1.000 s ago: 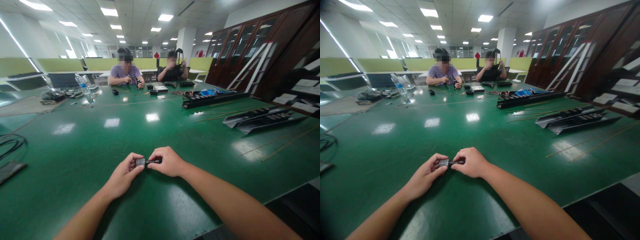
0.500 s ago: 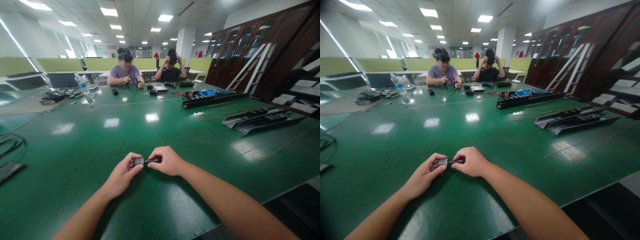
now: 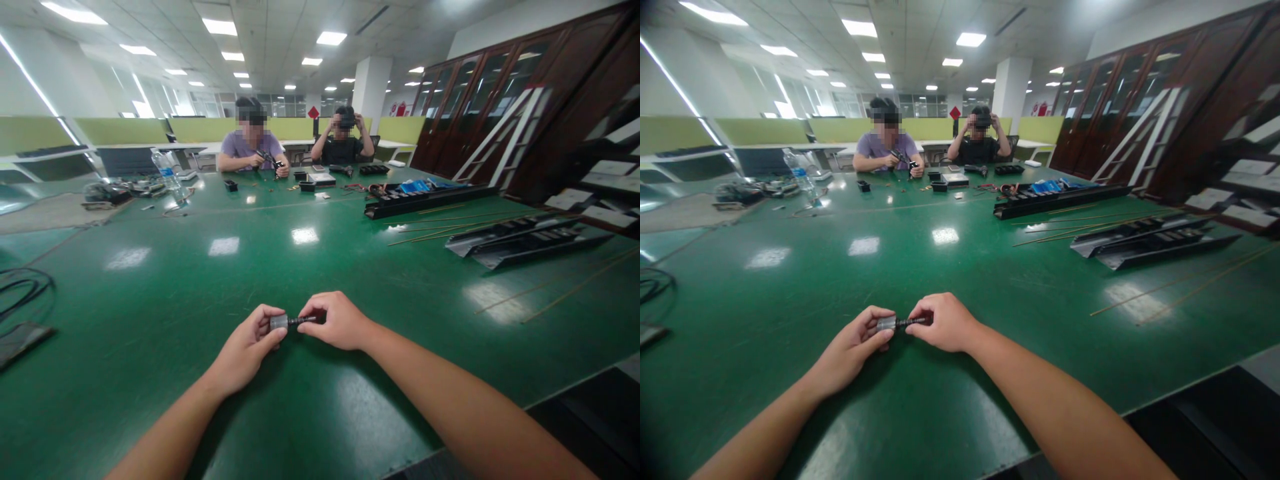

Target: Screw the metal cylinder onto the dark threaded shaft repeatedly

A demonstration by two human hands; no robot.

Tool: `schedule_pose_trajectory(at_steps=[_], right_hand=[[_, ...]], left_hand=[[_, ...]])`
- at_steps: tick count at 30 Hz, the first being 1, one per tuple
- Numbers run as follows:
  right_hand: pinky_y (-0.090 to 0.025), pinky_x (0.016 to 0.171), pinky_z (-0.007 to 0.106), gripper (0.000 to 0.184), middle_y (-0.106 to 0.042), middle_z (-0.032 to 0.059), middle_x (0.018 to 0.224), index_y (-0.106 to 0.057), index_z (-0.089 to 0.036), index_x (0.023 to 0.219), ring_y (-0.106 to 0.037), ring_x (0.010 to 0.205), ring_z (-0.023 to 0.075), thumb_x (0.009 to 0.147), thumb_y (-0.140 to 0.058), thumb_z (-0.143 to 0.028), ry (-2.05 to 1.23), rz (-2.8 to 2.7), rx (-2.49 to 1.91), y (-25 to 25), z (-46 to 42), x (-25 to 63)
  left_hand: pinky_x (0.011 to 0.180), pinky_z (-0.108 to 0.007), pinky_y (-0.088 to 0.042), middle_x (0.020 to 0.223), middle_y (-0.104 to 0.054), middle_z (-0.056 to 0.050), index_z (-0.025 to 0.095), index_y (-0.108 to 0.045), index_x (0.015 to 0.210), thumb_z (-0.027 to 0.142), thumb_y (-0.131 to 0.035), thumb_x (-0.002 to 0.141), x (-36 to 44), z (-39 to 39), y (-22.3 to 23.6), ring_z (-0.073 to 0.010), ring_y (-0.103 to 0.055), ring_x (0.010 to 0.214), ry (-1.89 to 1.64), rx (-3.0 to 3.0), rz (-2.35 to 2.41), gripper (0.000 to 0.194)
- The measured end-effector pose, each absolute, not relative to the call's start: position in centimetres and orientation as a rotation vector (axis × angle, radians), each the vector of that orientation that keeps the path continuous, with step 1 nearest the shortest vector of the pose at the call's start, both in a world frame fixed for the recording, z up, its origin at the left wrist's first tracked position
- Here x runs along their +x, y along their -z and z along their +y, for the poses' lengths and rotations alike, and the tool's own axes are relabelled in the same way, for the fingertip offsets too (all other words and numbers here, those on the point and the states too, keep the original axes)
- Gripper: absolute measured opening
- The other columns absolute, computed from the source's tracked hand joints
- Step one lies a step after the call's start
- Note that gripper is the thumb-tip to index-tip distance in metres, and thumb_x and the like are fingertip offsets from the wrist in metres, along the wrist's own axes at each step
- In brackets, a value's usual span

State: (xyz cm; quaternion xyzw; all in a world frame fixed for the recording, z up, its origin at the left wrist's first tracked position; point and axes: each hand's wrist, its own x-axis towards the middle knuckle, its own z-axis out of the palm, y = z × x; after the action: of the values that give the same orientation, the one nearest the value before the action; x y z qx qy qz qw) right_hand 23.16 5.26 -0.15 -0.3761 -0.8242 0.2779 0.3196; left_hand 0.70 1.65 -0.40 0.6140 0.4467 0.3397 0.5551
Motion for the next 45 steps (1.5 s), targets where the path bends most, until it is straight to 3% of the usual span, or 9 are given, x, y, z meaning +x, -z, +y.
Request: schedule_pose_trajectory(at_steps=[28, 38, 45], right_hand=[[-0.046, 0.065, 0.024, 0.010, -0.070, 0.0014, 0.075, -0.074, -0.018, 0.085, -0.062, 0.067, 0.0131, 0.078, -0.074, -0.024, -0.719, -2.119, -0.973, -0.07, 5.38, 23.40], [-0.047, 0.066, 0.025, 0.008, -0.070, 0.0015, 0.075, -0.073, -0.018, 0.084, -0.062, 0.067, 0.0134, 0.078, -0.074, -0.024, -0.709, -2.122, -0.989, -0.34, 5.37, 23.48], [-0.048, 0.067, 0.025, 0.008, -0.070, 0.0017, 0.076, -0.073, -0.019, 0.084, -0.063, 0.068, 0.0136, 0.078, -0.073, -0.024, -0.710, -2.122, -0.994, -0.34, 5.43, 23.58]], left_hand=[[0.068, -0.027, -0.048, 0.090, -0.058, -0.002, 0.018, -0.051, 0.110, 0.045, -0.064, 0.085, 1.00, 1.43, -0.45, -0.0134, -0.054, 0.072, -0.886, 1.399, 1.096, 0.039], [0.070, -0.028, -0.044, 0.074, -0.054, 0.002, 0.018, -0.050, 0.115, 0.047, -0.056, 0.091, 0.56, 1.73, 0.07, -0.0149, -0.055, 0.068, -0.890, 1.484, 1.106, 0.038], [0.071, -0.028, -0.044, 0.076, -0.055, 0.001, 0.018, -0.049, 0.118, 0.046, -0.054, 0.094, 0.22, 1.74, 0.44, -0.0156, -0.057, 0.070, -0.885, 1.513, 1.122, 0.037]])
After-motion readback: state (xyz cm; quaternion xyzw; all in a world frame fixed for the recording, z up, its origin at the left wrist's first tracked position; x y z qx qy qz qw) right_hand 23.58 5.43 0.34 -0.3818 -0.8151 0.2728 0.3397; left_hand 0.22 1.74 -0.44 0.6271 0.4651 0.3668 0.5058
